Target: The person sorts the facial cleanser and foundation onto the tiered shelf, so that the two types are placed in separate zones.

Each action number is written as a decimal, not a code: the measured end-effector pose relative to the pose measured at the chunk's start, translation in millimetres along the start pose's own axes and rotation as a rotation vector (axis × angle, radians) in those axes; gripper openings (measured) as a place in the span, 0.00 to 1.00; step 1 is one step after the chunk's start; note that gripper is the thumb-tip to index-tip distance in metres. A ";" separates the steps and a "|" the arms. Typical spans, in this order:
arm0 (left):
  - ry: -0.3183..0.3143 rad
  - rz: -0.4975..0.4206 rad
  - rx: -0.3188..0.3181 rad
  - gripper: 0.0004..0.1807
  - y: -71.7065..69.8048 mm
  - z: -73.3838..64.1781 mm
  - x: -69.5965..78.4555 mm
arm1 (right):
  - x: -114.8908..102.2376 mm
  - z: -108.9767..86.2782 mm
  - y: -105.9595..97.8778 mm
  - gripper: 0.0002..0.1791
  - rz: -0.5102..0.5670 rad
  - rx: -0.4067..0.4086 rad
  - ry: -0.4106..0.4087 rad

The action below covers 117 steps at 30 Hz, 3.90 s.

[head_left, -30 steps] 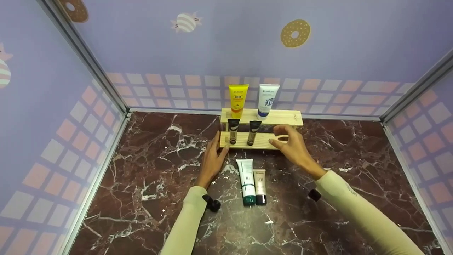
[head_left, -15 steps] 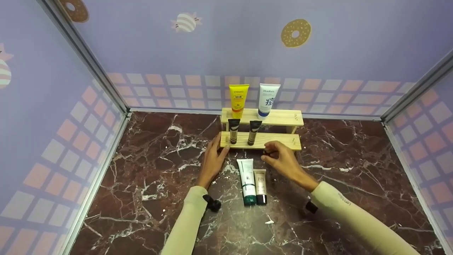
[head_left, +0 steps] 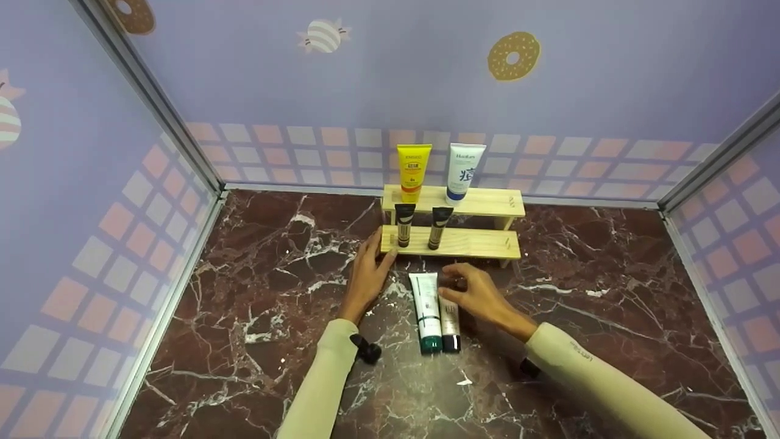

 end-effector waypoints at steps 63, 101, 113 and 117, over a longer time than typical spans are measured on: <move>-0.041 0.008 -0.005 0.42 1.1 -0.1 -4.0 | -11.3 5.5 42.1 0.31 -0.021 0.038 0.108; 0.002 0.033 0.024 0.40 0.3 4.8 1.8 | -16.9 -33.6 -56.0 0.25 0.348 0.269 0.097; -0.014 0.027 0.008 0.41 -0.2 -1.4 -1.9 | -9.1 -43.7 -97.8 0.28 0.290 0.336 0.095; -0.015 0.031 0.010 0.41 0.3 -0.9 -1.4 | -14.4 -44.3 -110.3 0.28 0.283 0.351 0.080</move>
Point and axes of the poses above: each hand's wrist, its own z-axis towards the middle knuckle, its own y-axis out of the palm, x = y × z, the point moved 9 cm from there along z, towards the middle knuckle, and after that the axes turned 5 degrees about z, right-handed, at the moved point
